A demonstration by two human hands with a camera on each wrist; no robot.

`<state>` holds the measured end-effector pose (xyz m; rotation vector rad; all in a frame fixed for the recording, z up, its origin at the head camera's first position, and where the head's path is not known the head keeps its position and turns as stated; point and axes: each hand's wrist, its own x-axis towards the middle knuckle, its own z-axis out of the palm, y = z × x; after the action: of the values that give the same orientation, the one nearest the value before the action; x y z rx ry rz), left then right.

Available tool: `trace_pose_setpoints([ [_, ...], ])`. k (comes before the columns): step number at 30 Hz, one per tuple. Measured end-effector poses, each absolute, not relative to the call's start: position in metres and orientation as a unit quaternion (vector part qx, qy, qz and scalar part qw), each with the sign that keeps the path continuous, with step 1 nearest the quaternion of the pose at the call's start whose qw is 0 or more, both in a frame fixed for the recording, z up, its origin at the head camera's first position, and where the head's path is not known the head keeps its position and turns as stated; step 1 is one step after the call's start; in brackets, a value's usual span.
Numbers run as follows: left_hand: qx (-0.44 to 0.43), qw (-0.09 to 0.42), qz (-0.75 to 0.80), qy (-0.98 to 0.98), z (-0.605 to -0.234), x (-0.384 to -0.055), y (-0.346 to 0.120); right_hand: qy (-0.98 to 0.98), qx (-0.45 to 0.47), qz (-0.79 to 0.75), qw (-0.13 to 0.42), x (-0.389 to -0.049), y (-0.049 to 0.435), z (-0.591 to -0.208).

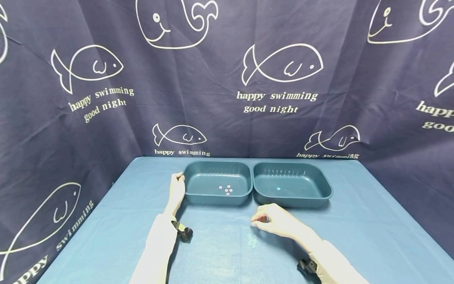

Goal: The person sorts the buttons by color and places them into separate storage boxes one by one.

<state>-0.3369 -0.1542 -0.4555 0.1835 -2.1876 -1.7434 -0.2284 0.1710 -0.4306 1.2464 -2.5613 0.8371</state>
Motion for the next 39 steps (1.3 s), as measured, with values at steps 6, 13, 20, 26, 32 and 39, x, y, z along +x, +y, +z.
trace_pose_setpoints([
  [6, 0.062, 0.167, -0.611, -0.772, -0.456, -0.337, -0.154, -0.862, 0.414, 0.287, 0.048, -0.227, 0.172, -0.432],
  [13, 0.064, 0.165, -0.607, -0.774, -0.457, -0.338, -0.155, -0.865, 0.419, 0.275, 0.025, -0.224, 0.172, -0.43],
  [20, 0.068, 0.164, -0.6, -0.78, -0.457, -0.339, -0.155, -0.86, 0.421, 0.286, -0.016, -0.22, 0.171, -0.429],
  [26, 0.068, 0.165, -0.603, -0.778, -0.459, -0.339, -0.156, -0.865, 0.41, 0.285, -0.052, -0.215, 0.17, -0.428],
  [32, 0.068, 0.162, -0.601, -0.78, -0.459, -0.339, -0.155, -0.873, 0.4, 0.27, -0.066, -0.213, 0.169, -0.429],
  [39, 0.067, 0.161, -0.603, -0.779, -0.458, -0.338, -0.155, -0.884, 0.391, 0.248, -0.057, -0.211, 0.166, -0.43],
])
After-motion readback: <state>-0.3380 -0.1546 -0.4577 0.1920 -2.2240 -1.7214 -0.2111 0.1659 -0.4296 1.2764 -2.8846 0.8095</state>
